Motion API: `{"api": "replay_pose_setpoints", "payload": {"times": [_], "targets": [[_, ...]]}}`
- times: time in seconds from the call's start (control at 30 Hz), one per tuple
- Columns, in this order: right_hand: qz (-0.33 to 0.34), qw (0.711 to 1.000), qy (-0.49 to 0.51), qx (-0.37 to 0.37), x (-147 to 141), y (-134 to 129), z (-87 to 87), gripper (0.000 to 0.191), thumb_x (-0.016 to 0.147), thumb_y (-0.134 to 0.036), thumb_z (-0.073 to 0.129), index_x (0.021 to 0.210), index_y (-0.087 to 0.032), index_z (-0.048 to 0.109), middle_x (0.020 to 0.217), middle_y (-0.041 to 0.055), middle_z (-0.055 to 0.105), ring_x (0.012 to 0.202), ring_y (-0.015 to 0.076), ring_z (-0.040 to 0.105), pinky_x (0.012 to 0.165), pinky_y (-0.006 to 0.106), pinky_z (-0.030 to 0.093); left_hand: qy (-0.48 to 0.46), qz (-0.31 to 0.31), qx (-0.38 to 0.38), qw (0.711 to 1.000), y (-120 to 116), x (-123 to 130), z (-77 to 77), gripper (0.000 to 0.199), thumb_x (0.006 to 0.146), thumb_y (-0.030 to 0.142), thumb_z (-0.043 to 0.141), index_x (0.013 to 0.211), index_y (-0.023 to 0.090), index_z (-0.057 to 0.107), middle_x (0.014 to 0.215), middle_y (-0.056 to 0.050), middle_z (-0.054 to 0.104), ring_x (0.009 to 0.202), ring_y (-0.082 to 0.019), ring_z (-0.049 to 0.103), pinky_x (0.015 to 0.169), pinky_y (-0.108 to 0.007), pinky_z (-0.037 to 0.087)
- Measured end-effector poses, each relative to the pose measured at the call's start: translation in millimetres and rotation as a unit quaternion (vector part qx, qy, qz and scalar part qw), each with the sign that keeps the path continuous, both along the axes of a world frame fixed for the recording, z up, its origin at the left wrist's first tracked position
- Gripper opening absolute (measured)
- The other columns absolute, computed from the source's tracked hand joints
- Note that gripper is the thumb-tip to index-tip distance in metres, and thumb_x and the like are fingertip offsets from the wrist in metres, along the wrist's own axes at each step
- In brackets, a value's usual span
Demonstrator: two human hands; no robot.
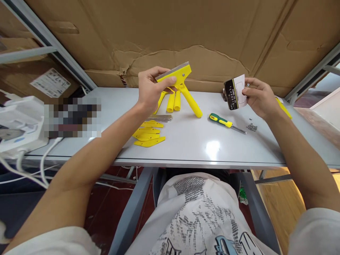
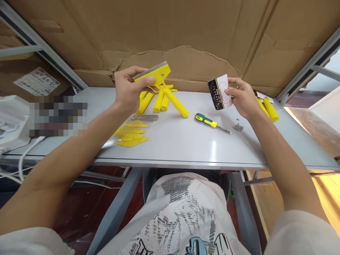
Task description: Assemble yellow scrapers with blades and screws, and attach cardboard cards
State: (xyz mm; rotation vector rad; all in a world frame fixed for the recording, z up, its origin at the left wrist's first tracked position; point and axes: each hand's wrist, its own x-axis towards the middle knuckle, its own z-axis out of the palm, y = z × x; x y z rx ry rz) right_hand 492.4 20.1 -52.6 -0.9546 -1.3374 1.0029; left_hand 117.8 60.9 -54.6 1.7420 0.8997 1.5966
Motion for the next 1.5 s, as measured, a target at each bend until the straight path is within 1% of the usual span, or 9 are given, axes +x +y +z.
{"api": "replay_pose_setpoints", "payload": {"times": [0.13,0.2,0.37,0.47,0.6,0.77,1.03,1.3,1.5], "targets": [[0.017,0.999,0.025,-0.016,-6.5,-3.3,0.3,0.032,0.075,-0.018,0.083,0.105,-0.025,0.079,0.094,0.003,0.073,0.083,0.0164,0.06,0.071,0.031,0.053,0.07,0.009,-0.013,0.997,2.8,-6.4,3.6,0.059,0.057,0.072,0.099,0.088,0.026,0.078,0.092,-0.002,0.08,0.088,-0.023,0.073,0.085,-0.053,0.061],[0.02,0.999,0.028,-0.018,-9.0,-4.4,0.3,0.031,0.075,-0.019,0.083,0.105,-0.026,0.078,0.092,0.0023,0.071,0.082,0.0157,0.059,0.071,0.03,0.053,0.073,0.017,-0.03,0.997,5.3,-8.3,4.3,0.059,0.053,0.07,0.101,0.084,0.027,0.078,0.087,-0.001,0.079,0.085,-0.022,0.071,0.088,-0.054,0.061],[0.013,1.0,-0.007,0.008,-11.0,-4.3,-2.6,0.034,0.074,-0.026,0.077,0.107,-0.03,0.072,0.094,0.0021,0.07,0.086,0.0204,0.064,0.073,0.036,0.059,-0.04,0.071,-0.014,0.997,10.7,-9.2,3.4,0.054,0.055,0.061,0.103,0.084,0.028,0.072,0.089,0.001,0.078,0.086,-0.02,0.069,0.085,-0.05,0.061],[-0.022,0.994,-0.098,0.042,-12.7,-5.8,-6.3,0.04,0.081,-0.036,0.073,0.121,-0.034,0.066,0.102,0.002,0.075,0.099,0.0248,0.072,0.082,0.043,0.064,-0.095,0.039,-0.036,0.994,12.5,-8.1,-1.0,0.061,0.056,0.064,0.103,0.087,0.027,0.065,0.092,0.002,0.076,0.089,-0.02,0.07,0.083,-0.046,0.061],[-0.047,0.978,-0.198,0.054,-17.1,-10.6,-10.6,0.058,0.089,-0.049,0.071,0.142,-0.036,0.054,0.124,0.0032,0.078,0.112,0.0272,0.077,0.091,0.048,0.067,-0.103,0.001,-0.056,0.993,13.7,-6.0,-8.8,0.066,0.057,0.063,0.105,0.091,0.025,0.062,0.092,0.003,0.075,0.088,-0.017,0.069,0.082,-0.039,0.06],[-0.06,0.974,-0.213,0.057,-18.8,-11.8,-12.9,0.067,0.089,-0.062,0.074,0.148,-0.036,0.053,0.128,0.0056,0.078,0.11,0.0291,0.079,0.089,0.05,0.069,-0.127,-0.01,-0.054,0.99,15.3,-7.6,-12.5,0.051,0.064,0.055,0.104,0.085,0.028,0.065,0.091,0.002,0.077,0.082,-0.018,0.072,0.066,-0.035,0.059],[-0.101,0.978,-0.159,0.093,-13.7,-4.6,-15.1,0.077,0.084,-0.075,0.076,0.146,-0.034,0.059,0.134,0.0073,0.078,0.118,0.0352,0.077,0.096,0.06,0.067,-0.141,-0.033,-0.053,0.988,16.4,-12.3,-10.8,0.041,0.072,0.044,0.101,0.084,0.029,0.065,0.098,0.0,0.079,0.09,-0.023,0.077,0.072,-0.039,0.068],[-0.096,0.971,-0.188,0.11,-18.3,-6.4,-19.7,0.078,0.088,-0.081,0.069,0.148,-0.032,0.061,0.125,0.007,0.08,0.115,0.0329,0.078,0.097,0.056,0.066,-0.141,-0.039,-0.052,0.988,7.4,5.5,-19.7,0.034,0.076,0.035,0.099,0.08,0.026,0.066,0.087,0.0,0.077,0.075,-0.017,0.074,0.063,-0.03,0.064],[-0.083,0.96,-0.235,0.129,-35.6,-22.4,-14.0,0.064,0.092,-0.068,0.072,0.144,-0.031,0.068,0.108,0.0069,0.079,0.101,0.0296,0.075,0.093,0.053,0.067,-0.152,-0.034,-0.047,0.987,-9.1,23.1,-26.1,0.04,0.072,0.04,0.101,0.078,0.023,0.064,0.083,0.0,0.076,0.07,-0.014,0.071,0.06,-0.028,0.065]]}}
